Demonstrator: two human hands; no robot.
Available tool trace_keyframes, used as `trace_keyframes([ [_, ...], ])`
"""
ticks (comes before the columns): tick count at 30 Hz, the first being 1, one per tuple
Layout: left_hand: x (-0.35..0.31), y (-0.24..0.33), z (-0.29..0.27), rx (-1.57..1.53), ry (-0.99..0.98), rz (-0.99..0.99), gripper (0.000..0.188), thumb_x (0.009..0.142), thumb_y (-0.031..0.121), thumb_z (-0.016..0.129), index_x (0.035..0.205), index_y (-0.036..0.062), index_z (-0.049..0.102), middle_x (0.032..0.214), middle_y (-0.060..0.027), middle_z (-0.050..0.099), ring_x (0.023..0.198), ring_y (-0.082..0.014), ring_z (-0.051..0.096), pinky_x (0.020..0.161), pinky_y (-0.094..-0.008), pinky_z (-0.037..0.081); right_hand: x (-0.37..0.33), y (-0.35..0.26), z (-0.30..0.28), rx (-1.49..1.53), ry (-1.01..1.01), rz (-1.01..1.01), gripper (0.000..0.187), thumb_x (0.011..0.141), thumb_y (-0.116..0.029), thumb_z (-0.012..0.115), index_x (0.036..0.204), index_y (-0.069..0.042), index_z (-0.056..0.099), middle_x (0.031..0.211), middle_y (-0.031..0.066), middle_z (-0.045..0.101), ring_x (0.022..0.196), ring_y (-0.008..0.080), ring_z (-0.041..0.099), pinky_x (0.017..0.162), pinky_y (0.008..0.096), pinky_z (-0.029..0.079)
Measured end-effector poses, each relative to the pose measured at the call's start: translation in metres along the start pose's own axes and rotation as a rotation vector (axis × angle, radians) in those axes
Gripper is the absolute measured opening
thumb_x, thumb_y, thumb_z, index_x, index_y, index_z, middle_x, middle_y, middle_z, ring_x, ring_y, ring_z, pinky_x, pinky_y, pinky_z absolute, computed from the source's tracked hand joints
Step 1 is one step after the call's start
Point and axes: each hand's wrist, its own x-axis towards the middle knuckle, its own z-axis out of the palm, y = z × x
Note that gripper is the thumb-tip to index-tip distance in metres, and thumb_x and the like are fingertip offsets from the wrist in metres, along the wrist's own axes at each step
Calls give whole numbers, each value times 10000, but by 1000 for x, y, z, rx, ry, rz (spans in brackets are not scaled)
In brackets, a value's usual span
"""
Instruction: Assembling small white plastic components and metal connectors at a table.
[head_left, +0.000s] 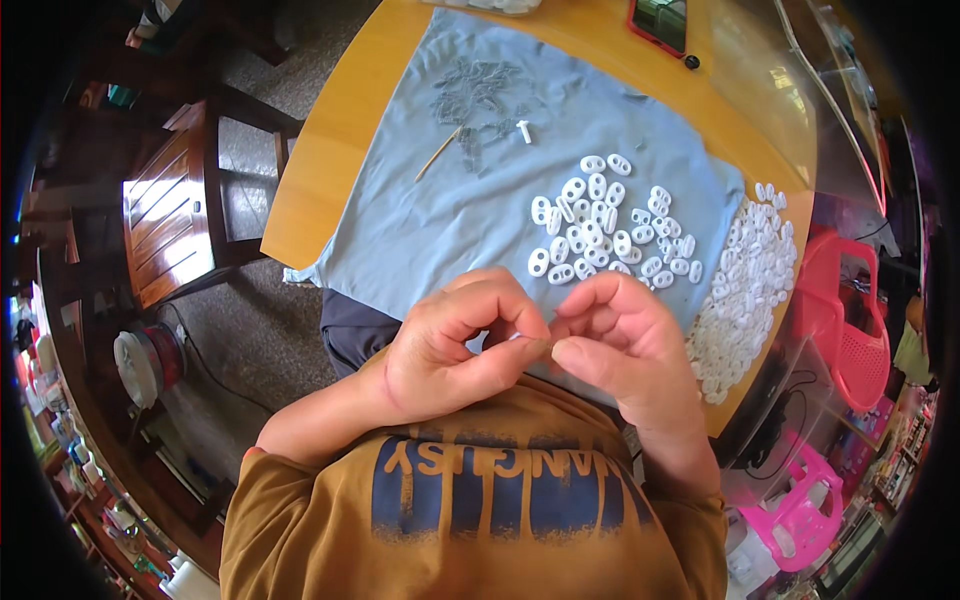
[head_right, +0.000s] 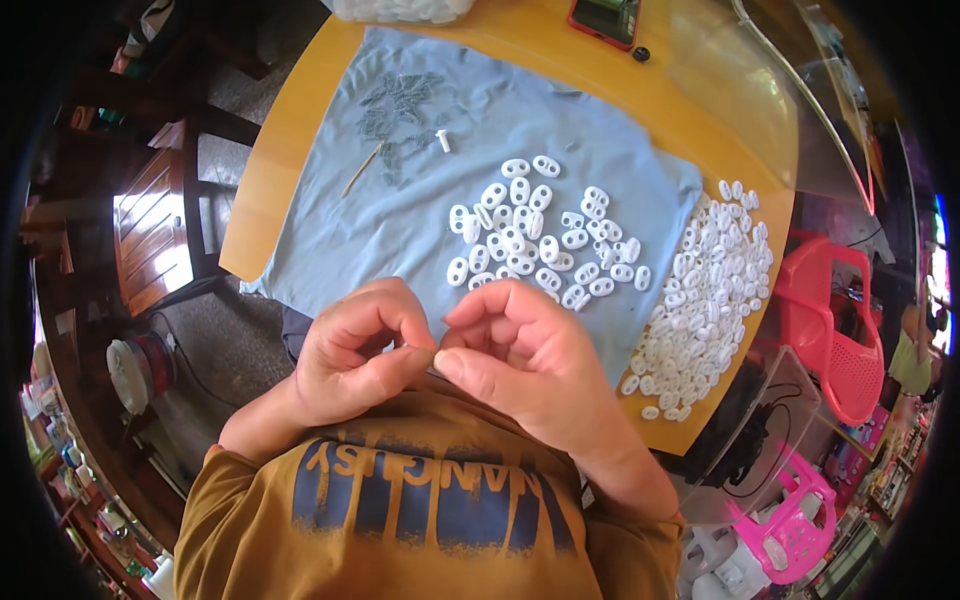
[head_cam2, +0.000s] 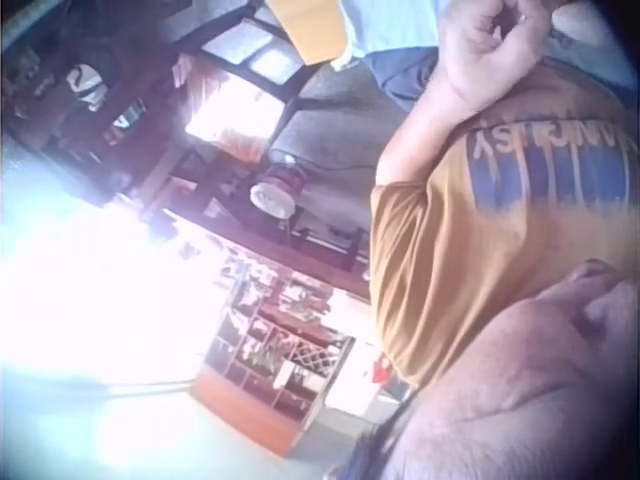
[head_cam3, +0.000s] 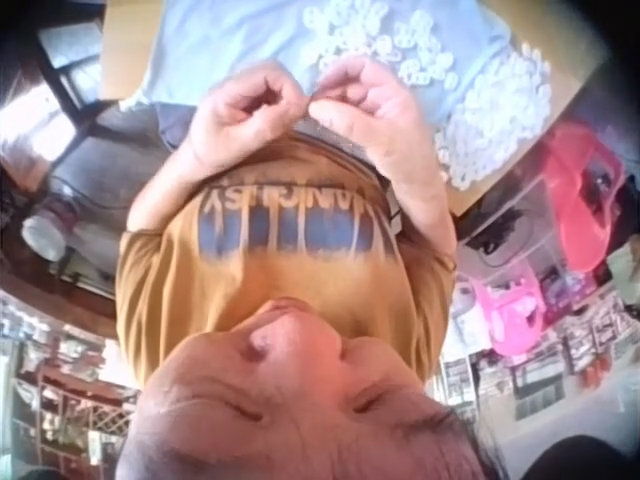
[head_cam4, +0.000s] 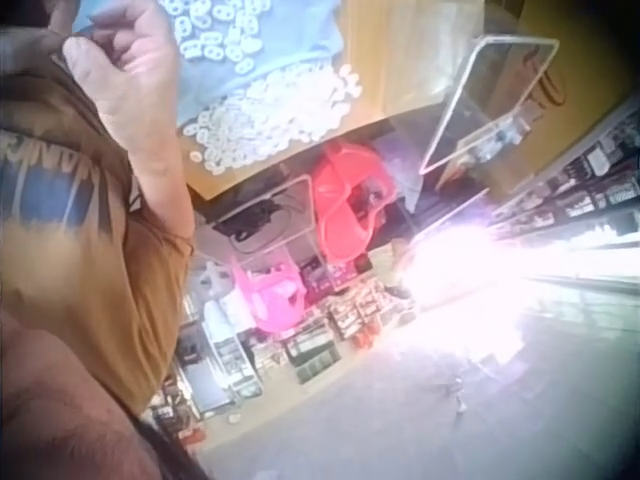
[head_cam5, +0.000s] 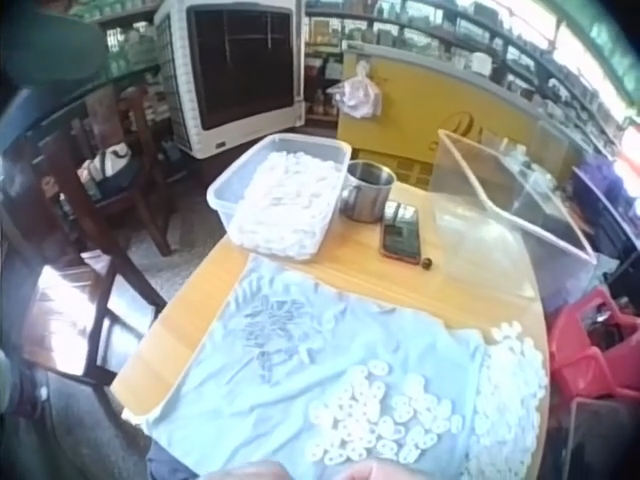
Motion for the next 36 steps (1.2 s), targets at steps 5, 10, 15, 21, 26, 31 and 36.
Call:
trace_keyframes([
  [5,3,-2,7,-25,169,53,61,784,-23,605,818,21,580,771,-32,557,625,-103,504,558,-234,409,0,14,10,-27,80,-201,185,855,-42,632,1025,21,599,886,25,619,781,54,557,701,194,460],
  [10,5,0,8,143,243,139,86,767,-33,615,821,25,581,777,-45,558,630,-122,511,558,-237,422,5,20,11,10,126,-224,127,863,-36,619,972,28,624,880,19,624,776,43,547,687,179,446],
  [15,6,0,5,217,216,199,96,753,-40,620,816,27,591,767,-43,569,637,-133,519,547,-247,427,6,22,10,15,95,-275,115,874,-34,603,964,35,620,864,17,622,767,42,546,679,173,436],
  [21,9,0,6,290,225,257,95,763,-49,620,824,20,601,760,-42,576,665,-140,543,556,-247,436,8,21,13,-22,133,-281,121,898,-66,574,942,39,613,845,29,623,760,63,561,700,192,460],
  [26,2,10,11,-123,128,-59,109,833,-12,610,931,6,567,867,-62,571,698,-103,559,588,-207,454,8,22,8,0,160,-359,134,902,-94,572,930,32,608,852,44,629,772,77,566,718,205,462],
  [31,-3,1,10,-598,119,-153,248,890,30,569,1125,24,491,923,-51,598,714,-41,537,601,-165,445,6,19,9,-30,144,-388,119,903,-84,566,921,26,607,843,38,623,754,65,553,687,194,448],
  [36,-3,3,6,-460,134,-164,142,851,-16,594,986,8,557,943,-73,555,644,-63,544,556,-177,456,6,16,9,-104,139,-383,97,898,-67,566,902,22,604,818,26,609,740,55,541,669,188,438],
])
